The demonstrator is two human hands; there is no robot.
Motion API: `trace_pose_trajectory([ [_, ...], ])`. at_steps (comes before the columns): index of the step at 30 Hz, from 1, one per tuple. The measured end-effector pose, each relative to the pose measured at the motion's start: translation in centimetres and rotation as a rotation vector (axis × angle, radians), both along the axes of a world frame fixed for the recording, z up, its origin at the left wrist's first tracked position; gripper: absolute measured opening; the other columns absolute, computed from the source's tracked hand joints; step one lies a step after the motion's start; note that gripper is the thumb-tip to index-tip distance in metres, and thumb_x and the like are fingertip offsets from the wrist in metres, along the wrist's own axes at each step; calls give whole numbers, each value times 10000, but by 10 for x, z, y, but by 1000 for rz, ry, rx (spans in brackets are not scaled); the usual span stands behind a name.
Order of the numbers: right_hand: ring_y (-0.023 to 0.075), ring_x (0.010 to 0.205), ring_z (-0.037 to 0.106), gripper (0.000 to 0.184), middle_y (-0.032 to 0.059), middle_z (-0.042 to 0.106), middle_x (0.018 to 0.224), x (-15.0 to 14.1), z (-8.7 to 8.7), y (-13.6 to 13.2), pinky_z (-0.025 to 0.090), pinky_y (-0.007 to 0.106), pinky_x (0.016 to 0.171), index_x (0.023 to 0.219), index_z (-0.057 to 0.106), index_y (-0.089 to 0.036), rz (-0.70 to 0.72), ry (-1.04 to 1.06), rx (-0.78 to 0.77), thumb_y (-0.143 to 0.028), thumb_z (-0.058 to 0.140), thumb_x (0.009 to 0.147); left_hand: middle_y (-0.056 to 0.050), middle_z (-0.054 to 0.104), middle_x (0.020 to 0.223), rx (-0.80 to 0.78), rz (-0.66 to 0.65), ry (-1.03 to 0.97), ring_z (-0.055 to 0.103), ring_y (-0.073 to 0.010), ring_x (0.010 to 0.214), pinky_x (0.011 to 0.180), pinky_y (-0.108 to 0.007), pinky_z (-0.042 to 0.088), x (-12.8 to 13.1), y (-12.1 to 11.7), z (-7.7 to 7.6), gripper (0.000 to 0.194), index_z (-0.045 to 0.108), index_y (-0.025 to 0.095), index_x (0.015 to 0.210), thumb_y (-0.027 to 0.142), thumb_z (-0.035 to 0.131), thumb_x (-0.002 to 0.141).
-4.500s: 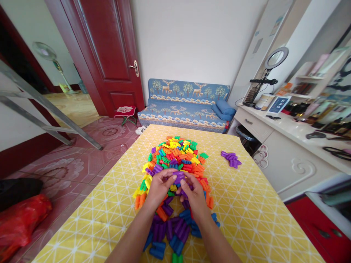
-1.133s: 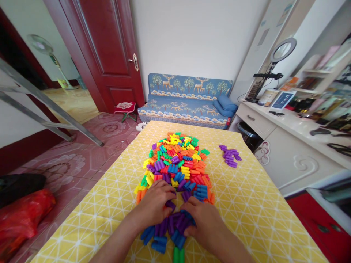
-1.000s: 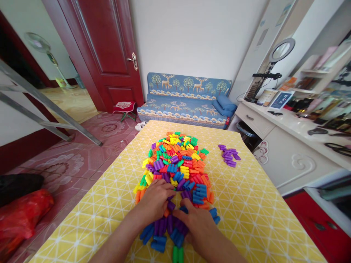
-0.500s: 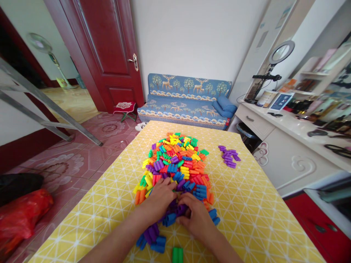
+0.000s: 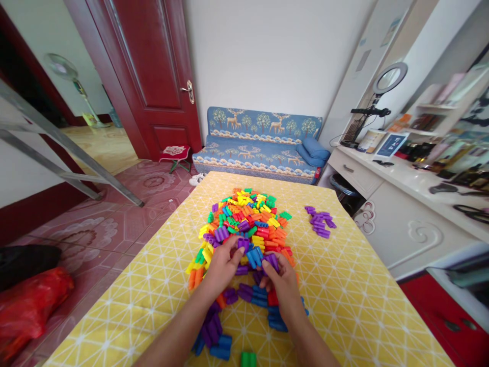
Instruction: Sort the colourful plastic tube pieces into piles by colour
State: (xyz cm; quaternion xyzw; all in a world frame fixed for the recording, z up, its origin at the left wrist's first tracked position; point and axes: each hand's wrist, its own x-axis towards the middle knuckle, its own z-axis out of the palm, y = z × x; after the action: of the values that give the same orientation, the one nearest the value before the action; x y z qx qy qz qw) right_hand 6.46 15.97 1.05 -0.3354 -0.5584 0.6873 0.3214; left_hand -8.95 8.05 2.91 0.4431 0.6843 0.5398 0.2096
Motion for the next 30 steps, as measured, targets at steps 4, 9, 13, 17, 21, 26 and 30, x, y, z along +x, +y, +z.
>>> trace_pose_trajectory([
  [4, 101, 443, 588, 426, 1, 680, 730, -16, 7, 2, 419, 188, 392, 910, 522, -176, -41, 47, -40, -504, 707, 710, -31, 661, 858, 122, 12, -450, 631, -167, 704, 654, -293, 530, 4, 15, 3, 376, 583, 170, 1064, 430, 607, 794],
  [9, 133, 411, 572, 361, -55, 597, 506, -26, 7, 2, 451, 222, 405, 892, 511, -198, -18, -18, 34, -493, 666, 754, -69, 639, 1075, 78, -33, -598, 635, -170, 828, 579, -233, 529, 13, 20, 13, 554, 524, 197, 1192, 436, 699, 723],
  [13, 122, 395, 548, 310, -38, 627, 555, -23, 4, -1, 421, 223, 390, 807, 502, -207, 60, -48, 52, -471, 658, 758, -71, 656, 1020, 53, -17, -544, 640, -178, 777, 525, -242, 529, 9, 19, 6, 509, 540, 169, 1137, 414, 692, 717],
  [17, 119, 444, 567, 281, -7, 667, 661, -14, 6, -1, 420, 222, 414, 792, 504, -200, 34, -73, 85, -436, 651, 751, -58, 681, 958, -22, 87, -272, 656, -203, 806, 617, -315, 563, -11, 16, -5, 366, 590, 175, 1137, 355, 572, 819],
  [21, 149, 502, 596, 342, -22, 655, 678, -2, 12, 5, 450, 248, 460, 1044, 521, -208, 9, -134, 156, -417, 602, 785, -71, 667, 1169, -18, 84, 238, 589, -242, 1119, 983, -420, 461, -26, 11, -1, 363, 625, 204, 1192, 222, 549, 838],
  [26, 168, 610, 622, 176, -27, 614, 671, 13, 26, 10, 447, 268, 582, 978, 577, -221, 147, -435, 575, -278, 516, 822, -76, 673, 1144, -68, 114, 506, 593, -224, 1103, 992, -387, 448, -23, 3, 12, 342, 652, 194, 1159, 164, 498, 856],
  [30, 188, 856, 622, 170, 32, 640, 938, 8, 31, 7, 423, 275, 721, 947, 572, -213, 124, -626, 919, -173, 479, 811, -61, 670, 1108, -162, 17, 576, 601, -227, 1062, 949, -377, 480, -14, -2, 11, 295, 692, 230, 1069, 170, 574, 805],
])
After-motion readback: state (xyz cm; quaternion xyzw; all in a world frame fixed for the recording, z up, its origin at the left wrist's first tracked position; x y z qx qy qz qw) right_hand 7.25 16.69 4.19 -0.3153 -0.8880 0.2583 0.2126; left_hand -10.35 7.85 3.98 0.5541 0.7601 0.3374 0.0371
